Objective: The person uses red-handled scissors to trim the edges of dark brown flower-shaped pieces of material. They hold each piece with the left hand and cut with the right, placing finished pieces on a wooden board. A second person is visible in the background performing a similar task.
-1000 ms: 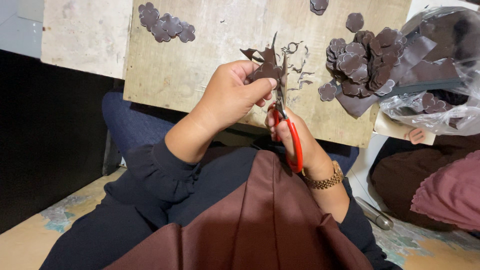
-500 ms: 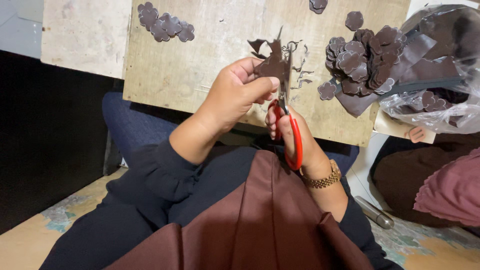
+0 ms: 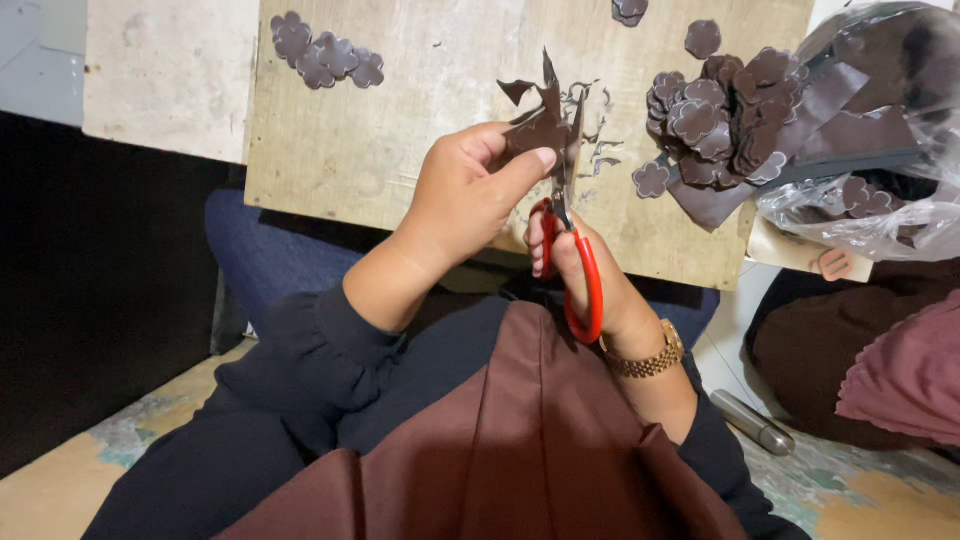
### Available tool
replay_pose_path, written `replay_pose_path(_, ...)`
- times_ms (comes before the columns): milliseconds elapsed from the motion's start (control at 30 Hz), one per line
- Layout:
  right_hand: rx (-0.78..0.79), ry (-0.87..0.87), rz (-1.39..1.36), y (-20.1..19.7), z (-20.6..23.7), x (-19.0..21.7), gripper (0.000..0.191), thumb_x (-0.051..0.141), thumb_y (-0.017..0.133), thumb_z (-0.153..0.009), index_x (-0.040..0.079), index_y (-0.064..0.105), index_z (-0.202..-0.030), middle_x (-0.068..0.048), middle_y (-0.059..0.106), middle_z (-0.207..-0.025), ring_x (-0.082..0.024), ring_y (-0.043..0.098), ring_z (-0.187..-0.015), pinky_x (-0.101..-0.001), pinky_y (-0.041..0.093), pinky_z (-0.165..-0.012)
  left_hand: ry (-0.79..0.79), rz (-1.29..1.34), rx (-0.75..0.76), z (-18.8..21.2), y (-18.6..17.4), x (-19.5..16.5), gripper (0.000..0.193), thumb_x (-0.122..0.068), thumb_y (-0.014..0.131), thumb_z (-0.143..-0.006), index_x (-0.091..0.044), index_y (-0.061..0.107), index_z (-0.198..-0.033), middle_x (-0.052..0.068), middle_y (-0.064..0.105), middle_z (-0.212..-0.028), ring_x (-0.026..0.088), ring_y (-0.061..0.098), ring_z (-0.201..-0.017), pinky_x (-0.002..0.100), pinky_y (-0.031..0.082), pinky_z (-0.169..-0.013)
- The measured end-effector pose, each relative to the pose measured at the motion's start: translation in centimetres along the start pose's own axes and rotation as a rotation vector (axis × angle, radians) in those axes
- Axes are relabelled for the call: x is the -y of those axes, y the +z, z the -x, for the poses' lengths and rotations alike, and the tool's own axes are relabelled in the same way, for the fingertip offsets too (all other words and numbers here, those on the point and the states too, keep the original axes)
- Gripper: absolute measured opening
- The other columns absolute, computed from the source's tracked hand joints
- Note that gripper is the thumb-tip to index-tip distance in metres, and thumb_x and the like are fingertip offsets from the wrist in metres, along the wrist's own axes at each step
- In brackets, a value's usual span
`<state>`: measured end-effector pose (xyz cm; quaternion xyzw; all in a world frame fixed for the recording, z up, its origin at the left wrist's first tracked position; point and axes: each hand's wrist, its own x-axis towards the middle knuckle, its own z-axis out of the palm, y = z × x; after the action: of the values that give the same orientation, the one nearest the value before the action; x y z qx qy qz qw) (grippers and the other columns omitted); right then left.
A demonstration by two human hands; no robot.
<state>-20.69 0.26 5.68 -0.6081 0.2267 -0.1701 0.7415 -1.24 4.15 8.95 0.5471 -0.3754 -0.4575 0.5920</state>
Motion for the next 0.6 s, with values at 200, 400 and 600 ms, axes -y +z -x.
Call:
replay_pose_path(200, -0.01, 0.014, 0.008, 0.19, 0.07, -0.02, 0.065, 0.07, 0.046, -0.101, 0.006, 0.053, -0.11, 0.0, 0.051, -0.093, -0.01, 0.05, -0.082, -0.0242, 0.045, -0.076, -0.015, -0.015, -0.025, 0.3, 0.16, -0.24, 0.017, -0.015, 0.07, -0.096, 0.001, 0.074, -0.095, -0.001, 0.073, -0.08, 0.001, 0.055, -0.069, 0.022, 0.046, -0.059)
replay_pose_path(400, 0.013, 0.026, -0.012, 0.14, 0.13, 0.15, 0.064, 0.069, 0.048, -0.101, 0.006, 0.052, -0.11, 0.001, 0.049, -0.094, -0.01, 0.048, -0.082, -0.0242, 0.045, -0.076, -0.023, -0.006, -0.039, 0.44, 0.21, -0.43, 0.017, -0.016, 0.07, -0.094, 0.001, 0.075, -0.097, -0.001, 0.074, -0.081, 0.0, 0.058, -0.07, 0.021, 0.048, -0.061)
replay_pose_path(600, 0.011, 0.016, -0.121, 0.52, 0.09, 0.13, 0.062, 0.068, 0.05, -0.102, 0.007, 0.049, -0.112, 0.001, 0.044, -0.093, -0.01, 0.042, -0.081, -0.0243, 0.041, -0.074, -0.027, -0.03, -0.036, 0.57, 0.08, -0.56, 0.019, -0.017, 0.07, -0.095, 0.001, 0.075, -0.094, -0.002, 0.073, -0.078, 0.001, 0.056, -0.069, 0.021, 0.046, -0.06)
